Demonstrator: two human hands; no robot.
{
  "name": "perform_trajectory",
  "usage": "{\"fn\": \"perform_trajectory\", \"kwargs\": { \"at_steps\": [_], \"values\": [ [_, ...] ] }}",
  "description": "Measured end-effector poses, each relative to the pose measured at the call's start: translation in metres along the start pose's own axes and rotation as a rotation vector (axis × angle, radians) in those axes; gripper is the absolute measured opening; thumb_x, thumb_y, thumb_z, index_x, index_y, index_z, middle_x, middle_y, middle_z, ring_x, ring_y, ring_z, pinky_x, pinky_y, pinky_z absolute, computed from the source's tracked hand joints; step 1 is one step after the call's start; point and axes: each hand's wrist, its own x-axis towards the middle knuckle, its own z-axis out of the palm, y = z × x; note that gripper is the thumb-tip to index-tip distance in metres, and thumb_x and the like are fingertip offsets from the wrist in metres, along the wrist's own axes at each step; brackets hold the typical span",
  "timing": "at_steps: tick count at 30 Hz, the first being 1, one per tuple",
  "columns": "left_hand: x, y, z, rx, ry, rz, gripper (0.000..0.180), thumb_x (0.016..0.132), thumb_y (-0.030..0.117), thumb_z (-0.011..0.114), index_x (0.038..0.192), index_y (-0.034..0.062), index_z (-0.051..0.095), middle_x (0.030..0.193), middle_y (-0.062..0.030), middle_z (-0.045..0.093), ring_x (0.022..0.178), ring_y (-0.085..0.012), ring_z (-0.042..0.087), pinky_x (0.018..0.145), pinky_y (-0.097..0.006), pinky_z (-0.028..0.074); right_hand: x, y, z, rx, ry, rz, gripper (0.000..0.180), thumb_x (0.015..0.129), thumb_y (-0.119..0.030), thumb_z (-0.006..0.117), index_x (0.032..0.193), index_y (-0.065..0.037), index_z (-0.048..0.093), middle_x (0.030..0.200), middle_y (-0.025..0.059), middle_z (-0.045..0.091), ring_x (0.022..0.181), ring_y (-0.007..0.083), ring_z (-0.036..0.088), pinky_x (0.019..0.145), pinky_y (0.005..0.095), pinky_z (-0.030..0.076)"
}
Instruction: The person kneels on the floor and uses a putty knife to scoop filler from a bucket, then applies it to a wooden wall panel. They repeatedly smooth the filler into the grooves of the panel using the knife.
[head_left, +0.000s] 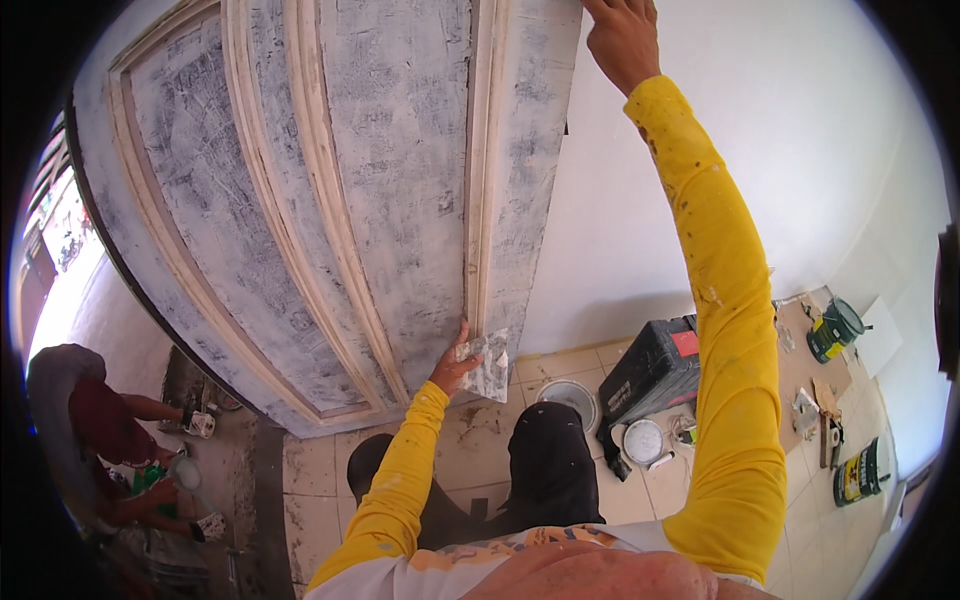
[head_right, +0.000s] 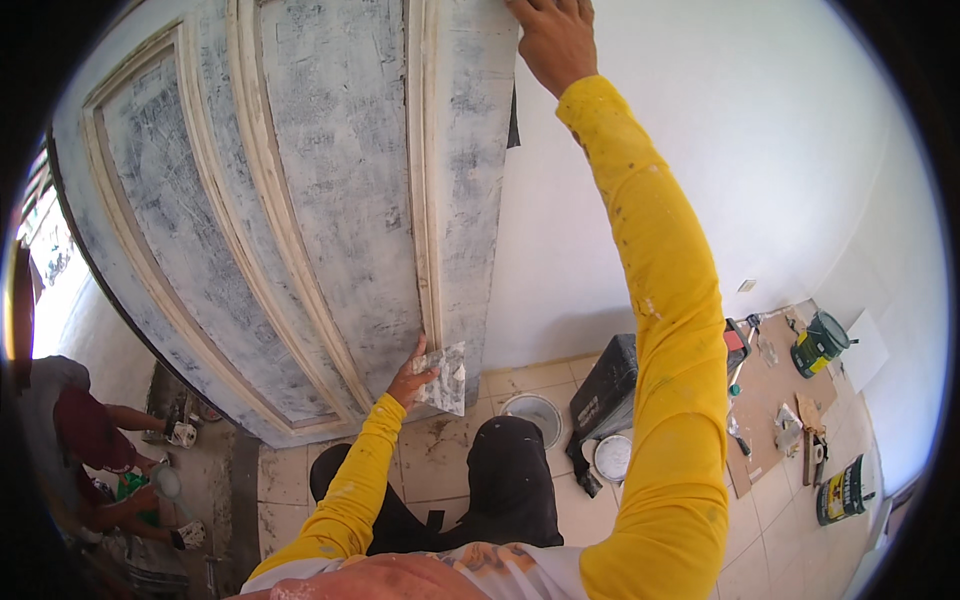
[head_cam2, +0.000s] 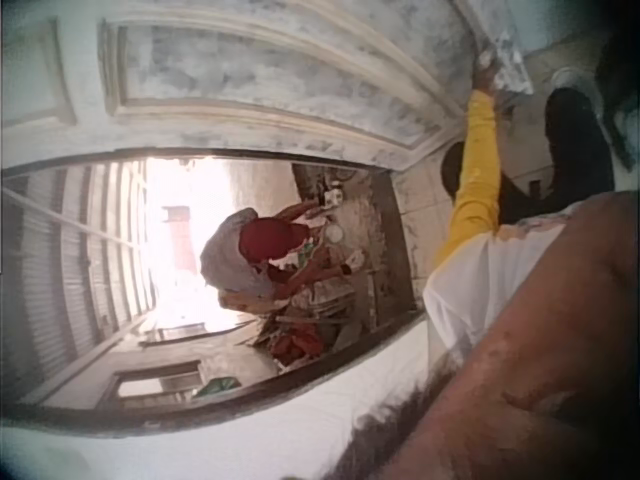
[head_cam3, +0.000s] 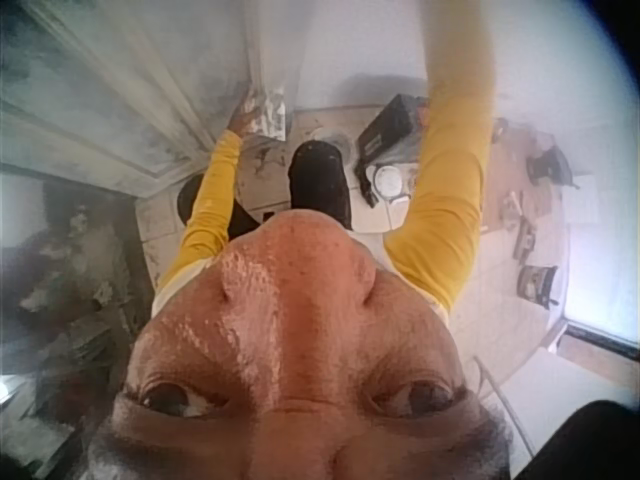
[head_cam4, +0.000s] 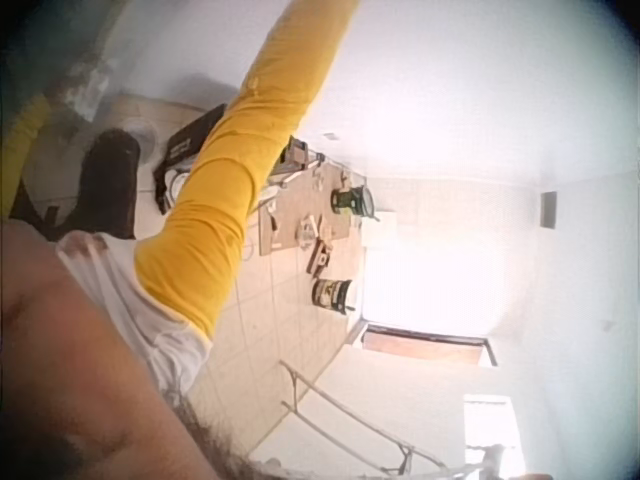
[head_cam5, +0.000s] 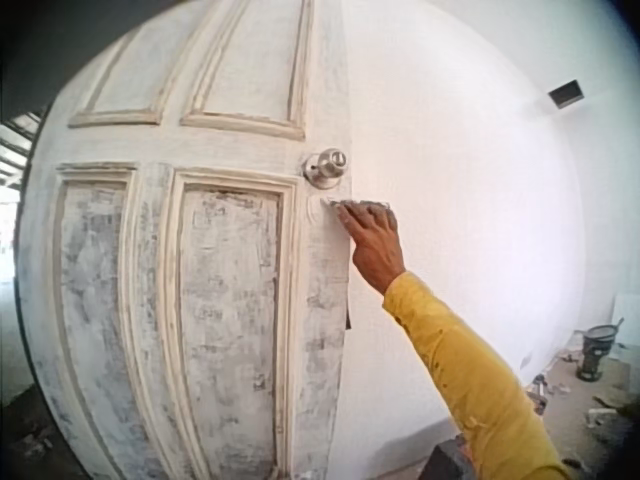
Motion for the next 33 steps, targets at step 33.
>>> {"fn": "perform_trajectory", "kwargs": {
  "at_steps": [33],
  "values": [
    [-0.009, 0.018, 0.013, -0.046, 0.048, -0.062, 0.092, 0.089, 0.001, 0.069, 0.162, 0.0105, 0.015, 0.165, -0.0044, 0.026, 0.14, -0.0172, 0.039, 0.115, -0.028, 0.031, 0.011, 0.05, 0.017, 0.027, -0.024, 0.053, 0.059, 0.083, 0.006, 0.046, 0.138, -0.011, 0.058, 0.141, 0.0105, 0.059, 0.127, 0.0371, 0.052, 0.108, 0.0475, 0.04]
  ]
}}
